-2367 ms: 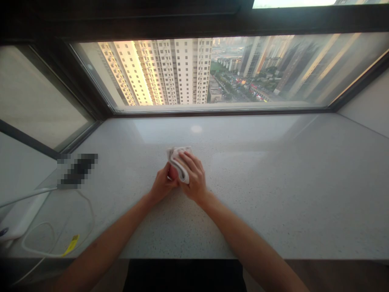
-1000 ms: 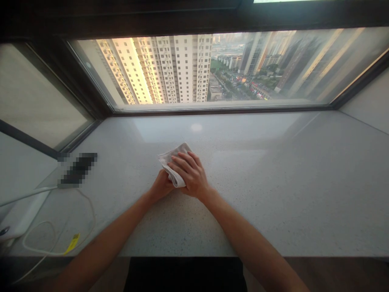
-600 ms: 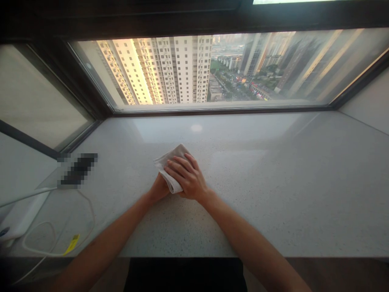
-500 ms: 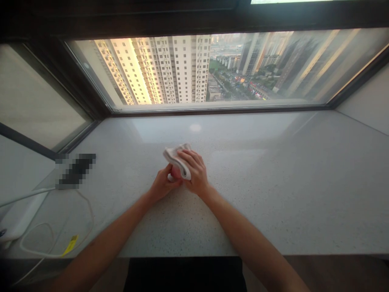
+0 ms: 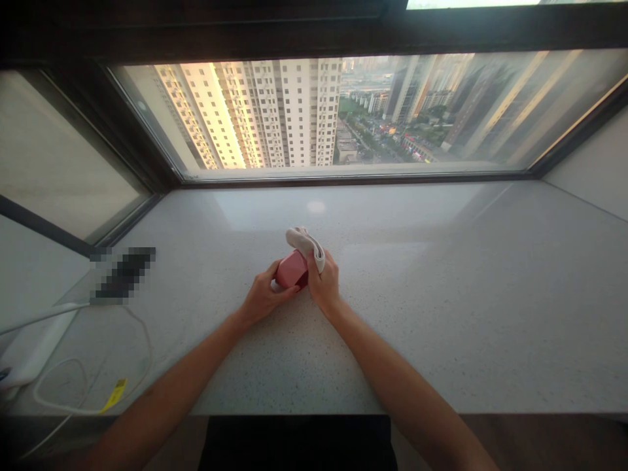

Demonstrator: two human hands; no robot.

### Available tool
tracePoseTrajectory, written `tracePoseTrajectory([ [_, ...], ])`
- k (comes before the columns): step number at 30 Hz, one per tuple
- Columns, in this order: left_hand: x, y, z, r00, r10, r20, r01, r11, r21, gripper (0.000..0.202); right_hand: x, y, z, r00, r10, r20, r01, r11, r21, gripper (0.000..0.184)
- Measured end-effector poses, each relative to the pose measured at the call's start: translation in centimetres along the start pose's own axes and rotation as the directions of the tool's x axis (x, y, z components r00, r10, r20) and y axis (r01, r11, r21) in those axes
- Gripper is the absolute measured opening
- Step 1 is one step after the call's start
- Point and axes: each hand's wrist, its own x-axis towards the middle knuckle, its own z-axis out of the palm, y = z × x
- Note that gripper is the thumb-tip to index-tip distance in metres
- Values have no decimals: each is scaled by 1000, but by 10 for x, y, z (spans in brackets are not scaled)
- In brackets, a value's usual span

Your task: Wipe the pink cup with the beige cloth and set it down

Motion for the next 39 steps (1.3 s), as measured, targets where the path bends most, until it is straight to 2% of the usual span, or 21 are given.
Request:
tracePoseTrajectory([
  [1,0,2,0,1000,4,-1,-4,1000,7,57,-1,-1,-1,1000,6,-10,-6,1000,-17,45],
  [3,1,3,0,999,-37,35,36,999,34,51,-3,-8,-4,982,-166,90,172,983,-62,47],
  [5,2,0,1,992,-101,77,96,993,65,40,-6,-19,-7,874,-405,268,432,901,-47,52],
  [7,2,-3,2,988,-125,87,120,990,70,33,-6,-25,-8,763,-524,379,564,826,6,57],
  [8,2,-4,2,990,-119,80,114,991,63,29,-6,-26,-8,764,-526,374,562,827,17,57],
  [10,2,-3,2,994,-96,58,93,995,42,35,-3,-20,-6,873,-410,264,419,907,23,51],
  [12,1,1,1,997,-61,41,60,998,23,50,0,-8,-3,984,-131,119,122,989,82,47],
  [13,1,3,0,999,-43,33,42,999,14,55,2,-2,-1,996,49,71,-58,990,131,49],
  [15,0,7,-2,1000,-21,20,21,1000,-1,59,5,8,1,927,370,58,-374,903,212,61],
  [18,0,7,-3,999,-32,25,32,999,-13,61,6,17,4,816,571,96,-575,780,246,69],
  [21,-1,3,-3,997,-20,70,23,999,-37,64,4,16,4,817,570,86,-570,777,267,66],
  [23,0,0,-2,993,21,113,-11,997,-82,68,3,12,3,865,499,54,-494,826,273,62],
  [25,1,-2,1,986,68,155,-48,990,-130,73,4,7,-2,942,336,11,-329,915,232,54],
  [27,3,-4,3,980,82,179,-54,986,-159,71,7,1,-8,996,89,15,-91,988,125,45],
  [28,4,-5,4,980,74,183,-43,985,-166,68,8,-2,-12,998,-38,47,35,998,59,43],
  [30,4,-7,4,985,52,166,-19,981,-194,63,10,-10,-17,957,-240,164,252,966,-61,45],
  [33,2,-9,3,994,-3,110,27,977,-214,59,10,-19,-20,869,-365,334,425,896,-126,52],
  [35,0,-7,2,995,-43,90,59,981,-187,53,9,-20,-17,855,-369,363,428,899,-94,52],
  [36,0,-5,1,995,-51,85,65,984,-168,51,9,-18,-14,878,-341,335,382,922,-63,49],
  [37,-1,-2,0,996,-46,78,58,987,-152,50,8,-14,-11,918,-275,284,295,955,-28,46],
  [39,0,5,-2,998,-11,62,20,990,-138,57,7,-6,-5,988,-11,153,3,999,51,46],
])
